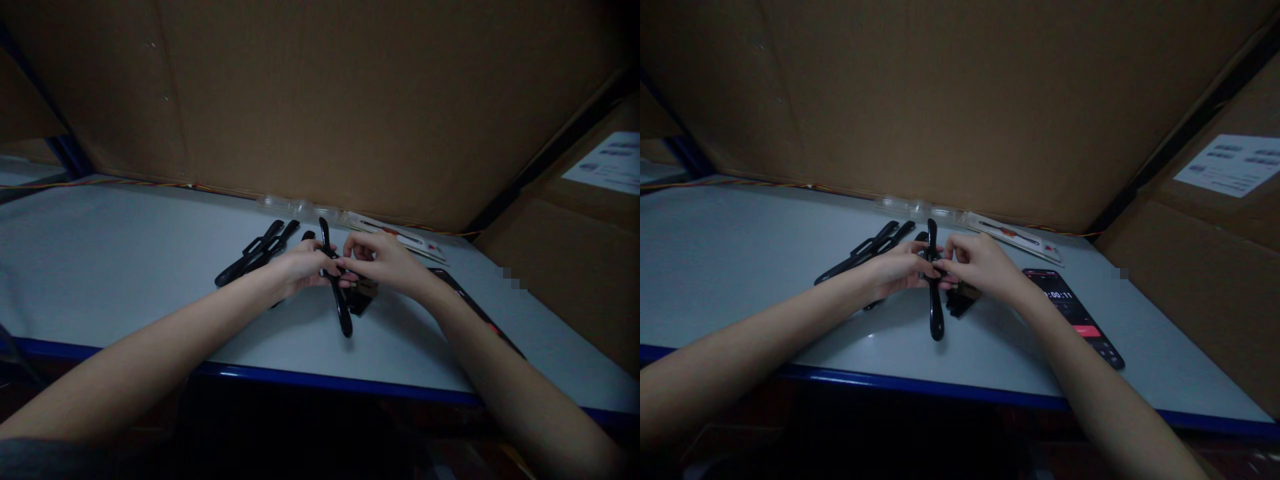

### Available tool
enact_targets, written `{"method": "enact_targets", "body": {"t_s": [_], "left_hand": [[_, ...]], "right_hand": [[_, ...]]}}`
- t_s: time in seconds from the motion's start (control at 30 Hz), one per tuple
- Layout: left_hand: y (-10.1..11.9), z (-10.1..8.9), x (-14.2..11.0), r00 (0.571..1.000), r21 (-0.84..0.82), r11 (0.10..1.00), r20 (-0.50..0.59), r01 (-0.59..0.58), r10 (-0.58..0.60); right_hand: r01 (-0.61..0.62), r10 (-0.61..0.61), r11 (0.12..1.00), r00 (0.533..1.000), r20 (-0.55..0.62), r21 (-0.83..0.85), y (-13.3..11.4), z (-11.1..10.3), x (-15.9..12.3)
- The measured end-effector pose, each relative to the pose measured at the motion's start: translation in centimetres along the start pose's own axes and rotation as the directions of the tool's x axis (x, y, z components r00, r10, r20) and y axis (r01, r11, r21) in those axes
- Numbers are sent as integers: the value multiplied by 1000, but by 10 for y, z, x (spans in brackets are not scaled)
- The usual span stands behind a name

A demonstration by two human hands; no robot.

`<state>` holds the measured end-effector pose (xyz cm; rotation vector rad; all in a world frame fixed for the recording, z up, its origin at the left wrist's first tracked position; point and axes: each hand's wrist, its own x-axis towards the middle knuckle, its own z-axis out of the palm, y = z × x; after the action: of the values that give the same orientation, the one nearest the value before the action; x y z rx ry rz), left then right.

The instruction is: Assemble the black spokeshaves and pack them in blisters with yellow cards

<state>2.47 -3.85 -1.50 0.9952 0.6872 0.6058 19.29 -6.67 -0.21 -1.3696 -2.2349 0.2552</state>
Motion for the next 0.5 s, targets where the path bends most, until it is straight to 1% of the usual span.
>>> {"method": "enact_targets", "body": {"t_s": [0.1,0.2,0.23,0.3,0.37,0.43,0.5], "left_hand": [[-2,0,2,999,29,999,-24,-36,36],[-3,1,3,999,60,997,-17,-43,44],[-2,1,2,999,62,997,-13,-40,41],[-1,2,1,999,41,999,-18,-29,29],[0,2,0,999,9,1000,-35,-10,10],[1,2,-1,999,7,1000,-37,7,-7],[1,2,-2,1000,27,1000,-23,6,-6]], "right_hand": [[-39,39,999,999,-17,7,-7,13,0],[-86,84,988,996,19,125,-13,19,0],[-90,86,982,996,31,164,-13,18,0],[-76,74,977,997,17,198,-11,12,0],[-43,46,984,999,-11,171,-6,4,-1],[-12,10,992,1000,19,129,-1,-3,0],[9,-13,997,998,58,77,3,-5,0]]}}
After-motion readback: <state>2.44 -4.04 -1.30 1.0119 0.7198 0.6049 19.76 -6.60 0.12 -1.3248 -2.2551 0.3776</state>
